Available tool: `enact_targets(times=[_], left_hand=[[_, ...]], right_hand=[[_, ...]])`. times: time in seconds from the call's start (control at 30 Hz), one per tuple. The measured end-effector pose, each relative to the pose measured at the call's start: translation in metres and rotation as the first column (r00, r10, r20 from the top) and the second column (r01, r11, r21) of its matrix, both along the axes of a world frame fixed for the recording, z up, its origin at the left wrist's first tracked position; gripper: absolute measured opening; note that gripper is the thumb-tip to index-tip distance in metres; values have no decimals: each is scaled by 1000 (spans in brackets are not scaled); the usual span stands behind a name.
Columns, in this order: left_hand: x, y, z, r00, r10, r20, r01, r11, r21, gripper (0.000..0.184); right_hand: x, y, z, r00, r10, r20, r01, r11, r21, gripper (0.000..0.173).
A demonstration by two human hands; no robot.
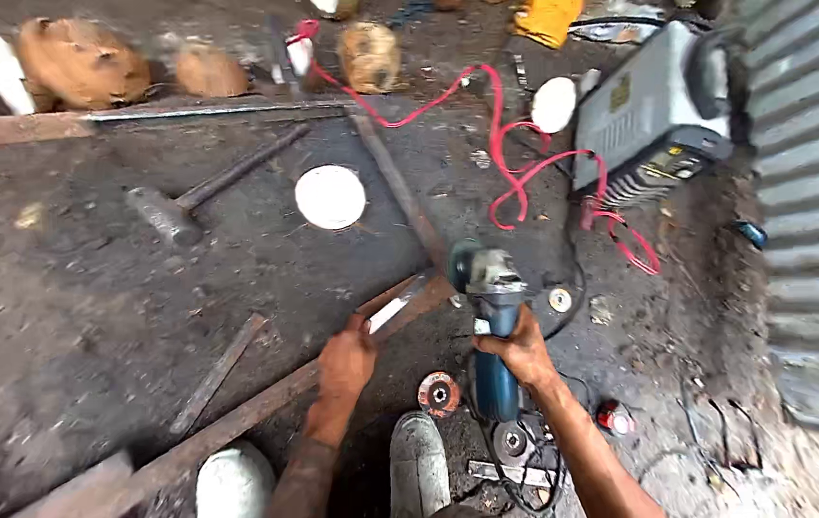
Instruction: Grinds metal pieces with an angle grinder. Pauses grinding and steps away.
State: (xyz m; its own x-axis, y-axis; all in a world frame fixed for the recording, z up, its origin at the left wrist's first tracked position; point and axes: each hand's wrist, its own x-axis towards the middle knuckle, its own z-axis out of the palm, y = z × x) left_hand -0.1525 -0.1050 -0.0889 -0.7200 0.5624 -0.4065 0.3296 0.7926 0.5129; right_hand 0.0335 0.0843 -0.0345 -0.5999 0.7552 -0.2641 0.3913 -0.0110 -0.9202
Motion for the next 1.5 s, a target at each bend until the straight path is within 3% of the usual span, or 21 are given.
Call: enact_targets(times=[0.13,0.23,0.33,0.5,0.77,1.17,1.37,1.5], left_hand=[[-30,2,-9,973,-106,207,104,994,19,39],[-36,-3,-15,918,-6,396,-3,1000,20,35],[-32,-4,-7,882,-8,471,-20,998,55,34],[-25,-5,-17,905,-99,414,44,989,139,38],[-19,3,-10,953,-162,254,162,987,24,36],[-16,9,-4,939,-259,227,278,959,-57,33],[-13,8,-5,947,-240,212,260,963,-75,33],[-13,10,-6,942,-250,224,273,959,-76,33]], right_hand=[[-15,19,23,999,12,38,-12,1000,10,72],[-18,38,37,994,36,99,-40,998,38,68],[-19,53,42,985,67,158,-85,990,111,67],[-24,49,24,945,144,294,-193,970,145,67],[-40,41,-10,799,210,563,-350,924,154,74],[-52,9,4,642,254,723,-481,868,121,83],[-57,30,2,666,187,722,-400,907,133,78],[-57,22,5,628,172,759,-423,894,147,81]])
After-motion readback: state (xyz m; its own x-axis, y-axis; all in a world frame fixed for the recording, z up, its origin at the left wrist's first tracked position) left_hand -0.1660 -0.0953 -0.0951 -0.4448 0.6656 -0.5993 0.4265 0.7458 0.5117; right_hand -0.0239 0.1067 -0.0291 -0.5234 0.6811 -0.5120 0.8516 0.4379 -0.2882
